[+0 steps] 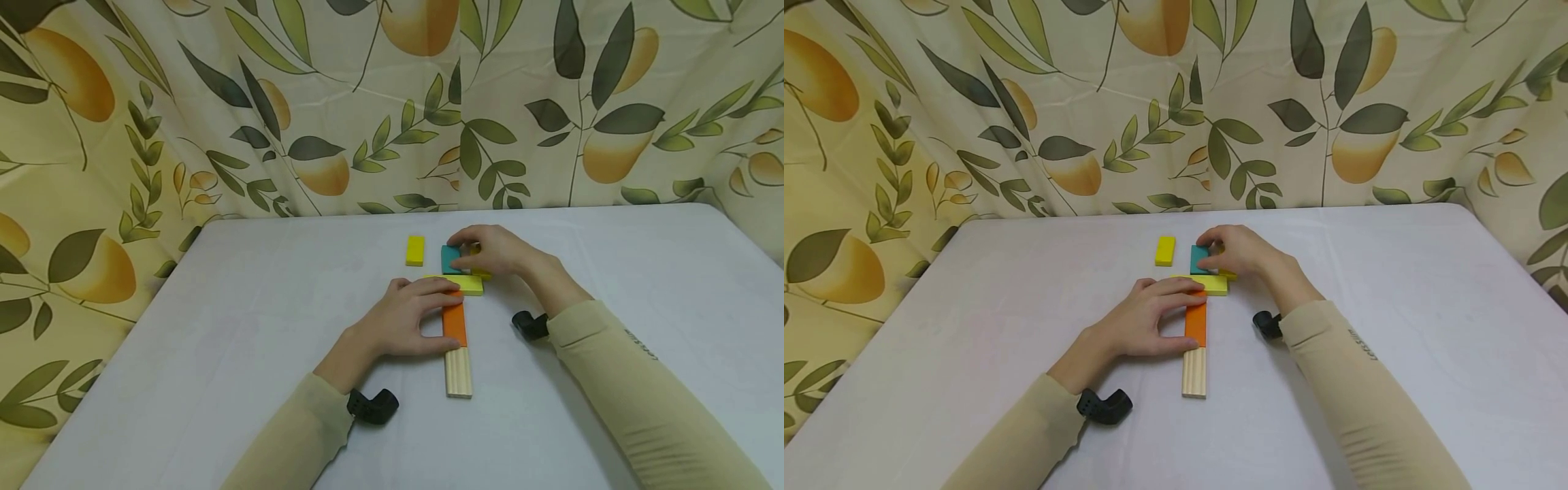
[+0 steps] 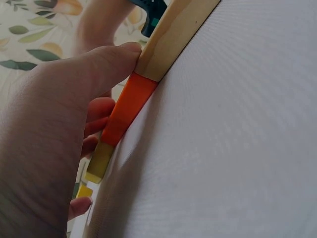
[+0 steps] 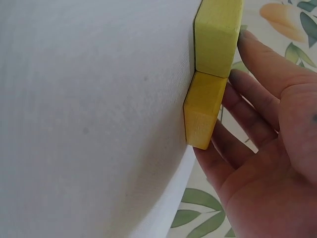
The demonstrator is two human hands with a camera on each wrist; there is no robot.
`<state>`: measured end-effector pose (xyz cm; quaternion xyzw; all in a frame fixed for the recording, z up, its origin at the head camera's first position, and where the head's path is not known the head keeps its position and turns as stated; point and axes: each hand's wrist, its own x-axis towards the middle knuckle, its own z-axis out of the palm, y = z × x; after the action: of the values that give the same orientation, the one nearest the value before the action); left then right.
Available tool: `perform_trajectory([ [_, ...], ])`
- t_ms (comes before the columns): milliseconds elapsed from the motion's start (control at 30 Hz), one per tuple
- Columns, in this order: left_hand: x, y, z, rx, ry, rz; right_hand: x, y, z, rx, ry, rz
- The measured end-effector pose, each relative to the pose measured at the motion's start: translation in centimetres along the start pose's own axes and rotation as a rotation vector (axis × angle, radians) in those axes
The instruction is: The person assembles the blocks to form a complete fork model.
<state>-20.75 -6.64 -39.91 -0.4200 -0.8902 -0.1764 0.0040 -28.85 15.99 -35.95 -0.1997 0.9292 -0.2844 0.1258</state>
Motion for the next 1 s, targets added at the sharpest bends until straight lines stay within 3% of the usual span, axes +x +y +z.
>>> perform_trajectory([
  [1000, -0.01, -0.02, -0.09, -0.007, 0.003, 0.007, -0.10, -0.28, -0.02, -0.009, -0.008, -0.013],
])
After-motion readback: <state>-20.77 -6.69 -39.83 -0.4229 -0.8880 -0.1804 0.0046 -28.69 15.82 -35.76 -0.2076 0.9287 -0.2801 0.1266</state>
